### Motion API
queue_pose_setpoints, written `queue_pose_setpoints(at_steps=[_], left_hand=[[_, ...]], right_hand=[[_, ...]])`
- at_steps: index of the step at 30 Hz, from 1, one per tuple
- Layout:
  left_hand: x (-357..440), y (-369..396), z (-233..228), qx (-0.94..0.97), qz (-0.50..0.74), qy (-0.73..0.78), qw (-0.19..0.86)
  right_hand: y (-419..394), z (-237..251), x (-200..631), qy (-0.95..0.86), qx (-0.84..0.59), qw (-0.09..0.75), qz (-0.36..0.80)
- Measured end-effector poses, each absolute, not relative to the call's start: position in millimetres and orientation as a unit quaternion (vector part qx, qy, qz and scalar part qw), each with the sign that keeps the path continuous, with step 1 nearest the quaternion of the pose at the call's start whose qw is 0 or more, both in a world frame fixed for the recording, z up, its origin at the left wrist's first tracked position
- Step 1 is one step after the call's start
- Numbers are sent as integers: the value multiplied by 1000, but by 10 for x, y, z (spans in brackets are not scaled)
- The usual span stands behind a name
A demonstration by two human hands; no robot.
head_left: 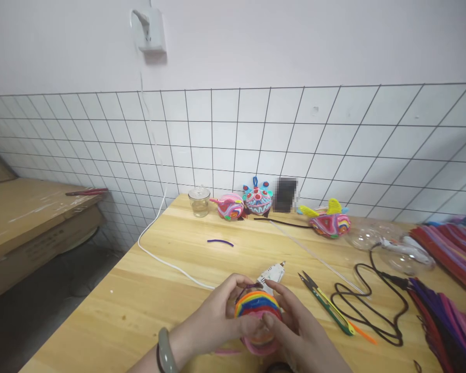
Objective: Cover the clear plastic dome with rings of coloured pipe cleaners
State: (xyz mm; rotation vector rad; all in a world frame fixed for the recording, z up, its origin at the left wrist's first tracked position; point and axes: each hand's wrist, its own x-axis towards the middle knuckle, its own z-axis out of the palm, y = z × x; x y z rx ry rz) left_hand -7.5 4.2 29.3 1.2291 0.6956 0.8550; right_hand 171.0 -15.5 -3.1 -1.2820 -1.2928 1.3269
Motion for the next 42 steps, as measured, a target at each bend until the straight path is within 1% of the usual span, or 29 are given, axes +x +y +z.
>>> queue_pose_setpoints(at_steps=[3, 8, 13, 16, 23, 25, 29, 31, 35, 42], left_hand=[[-57, 34, 280, 531, 390, 304, 688], [-96, 48, 171, 524, 424, 289, 679], [-124, 68, 202, 606, 438, 293, 596], [-116, 64, 246, 621, 435, 303, 578], [-72, 50, 239, 585, 459, 315, 590], [-62, 38, 245, 567, 454, 317, 609], [-53, 12, 266, 520, 424, 290, 683], [-53, 9, 267, 506, 423, 283, 696], [-62, 20, 264, 527, 422, 277, 684], [-86, 25, 236, 585, 410, 320, 622]], right_hand=[[-178, -26, 1715, -548, -522, 427, 495], [-210, 85, 1719, -555, -528, 451, 458], [-225, 142, 1711, -553, -519, 475, 447], [-222, 101, 1713, -563, -528, 480, 417], [-199, 22, 1728, -580, -521, 470, 413], [-197, 20, 1726, -591, -519, 474, 396], [-198, 19, 1728, -628, -496, 495, 339], [-197, 19, 1740, -647, -494, 485, 320], [-195, 30, 1774, -676, -514, 449, 279], [-190, 45, 1789, -730, -474, 438, 224]])
